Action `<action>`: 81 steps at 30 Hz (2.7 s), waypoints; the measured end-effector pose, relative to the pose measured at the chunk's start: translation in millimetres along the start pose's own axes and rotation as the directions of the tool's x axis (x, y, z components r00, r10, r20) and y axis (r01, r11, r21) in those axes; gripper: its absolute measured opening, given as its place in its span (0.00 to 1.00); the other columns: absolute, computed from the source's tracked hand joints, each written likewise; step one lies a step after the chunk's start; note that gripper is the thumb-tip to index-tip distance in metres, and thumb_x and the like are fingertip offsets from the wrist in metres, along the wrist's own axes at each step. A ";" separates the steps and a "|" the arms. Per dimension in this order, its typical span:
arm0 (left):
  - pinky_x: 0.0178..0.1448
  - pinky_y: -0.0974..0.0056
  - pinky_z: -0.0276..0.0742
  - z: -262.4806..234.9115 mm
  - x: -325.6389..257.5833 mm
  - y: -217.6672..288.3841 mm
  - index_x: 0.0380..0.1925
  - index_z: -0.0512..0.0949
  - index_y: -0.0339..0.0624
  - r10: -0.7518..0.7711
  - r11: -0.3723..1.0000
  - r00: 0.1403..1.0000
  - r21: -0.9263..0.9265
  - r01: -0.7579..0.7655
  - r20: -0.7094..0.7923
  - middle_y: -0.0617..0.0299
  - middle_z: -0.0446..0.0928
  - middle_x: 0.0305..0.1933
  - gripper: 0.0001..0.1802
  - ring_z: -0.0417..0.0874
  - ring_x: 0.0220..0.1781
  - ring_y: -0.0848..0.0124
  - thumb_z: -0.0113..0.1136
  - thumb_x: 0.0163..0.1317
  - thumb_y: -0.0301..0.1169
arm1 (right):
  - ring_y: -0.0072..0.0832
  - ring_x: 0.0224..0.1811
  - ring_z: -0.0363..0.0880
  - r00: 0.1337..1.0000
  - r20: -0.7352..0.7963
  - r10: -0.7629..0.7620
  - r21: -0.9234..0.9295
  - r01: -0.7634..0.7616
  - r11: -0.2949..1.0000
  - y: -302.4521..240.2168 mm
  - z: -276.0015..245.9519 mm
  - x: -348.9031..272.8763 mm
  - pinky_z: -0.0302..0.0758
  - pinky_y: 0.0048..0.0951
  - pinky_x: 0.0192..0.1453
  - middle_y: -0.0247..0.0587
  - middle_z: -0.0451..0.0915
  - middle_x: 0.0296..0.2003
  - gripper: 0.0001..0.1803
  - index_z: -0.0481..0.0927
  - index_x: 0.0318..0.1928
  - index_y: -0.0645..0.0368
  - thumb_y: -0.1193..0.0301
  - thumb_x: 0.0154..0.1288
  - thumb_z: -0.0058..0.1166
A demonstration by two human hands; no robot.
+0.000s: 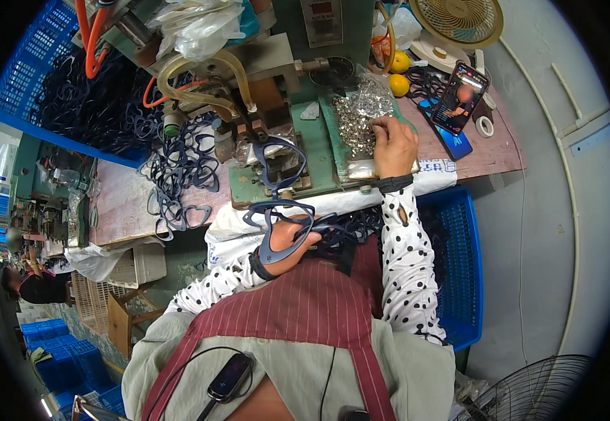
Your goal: The person assembles eyeglasses by inserting small metal components into the frame arms using a press machine. They repeatedly pick up frames, position them under the press, and operate the machine to secure the parts.
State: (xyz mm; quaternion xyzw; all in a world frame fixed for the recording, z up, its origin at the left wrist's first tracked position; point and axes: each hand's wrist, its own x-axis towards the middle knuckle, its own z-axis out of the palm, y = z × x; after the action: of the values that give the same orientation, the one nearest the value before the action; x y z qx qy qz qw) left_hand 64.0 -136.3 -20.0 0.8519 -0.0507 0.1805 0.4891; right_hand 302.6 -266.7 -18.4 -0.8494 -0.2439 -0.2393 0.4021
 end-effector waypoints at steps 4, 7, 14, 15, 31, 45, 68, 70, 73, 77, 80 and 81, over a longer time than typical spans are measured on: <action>0.34 0.57 0.75 -24.7 13.3 21.5 0.29 0.79 0.35 0.030 0.980 0.989 0.197 -0.001 -0.144 0.50 0.81 0.34 0.07 0.81 0.37 0.53 0.65 0.58 0.29 | 0.40 0.42 0.78 0.992 0.005 -0.128 -0.005 0.128 0.992 -7.4 -2.9 7.7 0.71 0.37 0.48 0.40 0.83 0.35 0.04 0.84 0.34 0.56 0.74 0.56 0.61; 0.34 0.56 0.73 -43.4 9.6 20.1 0.30 0.80 0.39 -0.110 0.959 0.992 0.257 0.121 -0.058 0.52 0.76 0.27 0.06 0.78 0.29 0.52 0.65 0.57 0.29 | 0.35 0.42 0.76 0.998 0.060 0.021 0.213 -0.034 0.976 -43.9 -12.5 13.2 0.70 0.33 0.50 0.35 0.83 0.34 0.06 0.85 0.34 0.53 0.74 0.54 0.62; 0.46 0.55 0.77 -63.0 12.4 20.0 0.40 0.80 0.40 -0.015 0.985 1.000 0.170 0.018 -0.019 0.54 0.81 0.39 0.14 0.81 0.44 0.53 0.68 0.52 0.26 | 0.13 0.29 0.70 0.920 0.367 -0.136 0.618 -0.132 0.775 -143.2 -40.1 22.0 0.66 0.17 0.34 0.29 0.80 0.34 0.09 0.86 0.39 0.60 0.78 0.55 0.63; 0.46 0.55 0.77 -63.9 13.9 18.7 0.41 0.80 0.40 0.027 0.986 0.999 0.167 -0.020 -0.038 0.53 0.81 0.39 0.14 0.81 0.44 0.53 0.67 0.52 0.26 | 0.13 0.29 0.70 0.908 0.395 -0.141 0.604 -0.140 0.785 -148.6 -38.6 21.1 0.65 0.15 0.33 0.29 0.81 0.34 0.09 0.86 0.38 0.60 0.78 0.54 0.64; 0.38 0.61 0.78 -94.4 11.5 20.2 0.37 0.77 0.34 0.223 0.963 0.974 0.158 -0.217 -0.027 0.53 0.81 0.39 0.12 0.82 0.36 0.57 0.65 0.53 0.26 | 0.19 0.30 0.78 0.872 0.489 0.032 0.676 -0.402 0.618 -165.3 -12.7 20.7 0.75 0.22 0.35 0.44 0.83 0.30 0.26 0.68 0.50 0.68 0.79 0.51 0.65; 0.34 0.57 0.78 -70.7 6.6 67.7 0.42 0.76 0.42 -0.188 0.901 0.970 0.367 0.233 -0.153 0.51 0.82 0.33 0.13 0.84 0.33 0.55 0.64 0.57 0.31 | 0.27 0.26 0.79 0.898 0.333 -0.288 0.540 0.069 0.839 -159.4 -76.0 -13.3 0.73 0.25 0.32 0.40 0.80 0.28 0.21 0.81 0.41 0.61 0.64 0.50 0.72; 0.35 0.56 0.84 -77.4 49.9 56.5 0.36 0.72 0.27 -0.527 0.248 0.757 -0.783 0.571 0.385 0.39 0.80 0.30 0.29 0.86 0.32 0.51 0.41 0.74 0.49 | 0.24 0.16 0.71 0.861 0.503 0.076 0.340 -0.278 0.899 -151.4 -47.5 -3.6 0.67 0.30 0.23 0.39 0.75 0.16 0.18 0.79 0.27 0.66 0.63 0.64 0.60; 0.37 0.52 0.85 -79.8 51.7 55.4 0.37 0.71 0.26 -0.580 0.068 0.686 -0.813 0.579 0.440 0.39 0.79 0.29 0.28 0.85 0.33 0.47 0.42 0.74 0.48 | 0.33 0.15 0.73 0.903 0.425 0.067 0.286 -0.204 0.936 -156.9 -44.9 3.6 0.67 0.34 0.22 0.41 0.73 0.13 0.18 0.77 0.26 0.64 0.61 0.60 0.63; 0.38 0.50 0.86 -77.7 47.2 56.0 0.37 0.71 0.26 -0.522 0.207 0.728 -0.763 0.613 0.444 0.40 0.79 0.30 0.29 0.85 0.35 0.46 0.42 0.74 0.49 | 0.36 0.15 0.73 0.925 0.376 0.053 0.252 -0.157 0.955 -161.5 -43.8 9.9 0.67 0.36 0.22 0.41 0.70 0.12 0.18 0.76 0.30 0.62 0.61 0.55 0.66; 0.30 0.61 0.82 -71.5 48.3 61.7 0.37 0.73 0.30 -0.560 0.028 0.681 -0.811 0.584 0.471 0.41 0.80 0.28 0.31 0.83 0.23 0.58 0.44 0.72 0.53 | 0.41 0.18 0.77 0.764 0.645 -0.012 0.287 -0.227 0.931 -146.4 -43.6 21.6 0.71 0.39 0.25 0.42 0.74 0.15 0.19 0.76 0.35 0.62 0.60 0.55 0.66; 0.28 0.59 0.80 -76.1 55.7 60.3 0.37 0.73 0.29 -0.573 -0.032 0.647 -0.803 0.595 0.503 0.41 0.80 0.28 0.31 0.82 0.23 0.56 0.44 0.72 0.53 | 0.41 0.21 0.80 0.819 0.571 0.056 0.175 -0.188 0.966 -157.0 -44.6 26.2 0.73 0.39 0.27 0.43 0.76 0.18 0.23 0.74 0.40 0.63 0.59 0.54 0.67; 0.28 0.59 0.79 -76.1 58.9 62.8 0.36 0.73 0.29 -0.578 -0.011 0.644 -0.794 0.608 0.502 0.40 0.80 0.28 0.31 0.82 0.23 0.55 0.44 0.72 0.53 | 0.42 0.24 0.82 0.803 0.593 0.056 0.164 -0.189 0.968 -152.3 -41.3 28.1 0.74 0.39 0.29 0.45 0.78 0.19 0.27 0.73 0.44 0.64 0.57 0.52 0.68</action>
State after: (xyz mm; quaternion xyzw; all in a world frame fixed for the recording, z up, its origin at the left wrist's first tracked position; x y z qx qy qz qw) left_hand 82.6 -98.6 86.9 0.3426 0.2137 -0.1197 0.9070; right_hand 223.1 -208.6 108.0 -0.8473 -0.3242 0.0875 0.4116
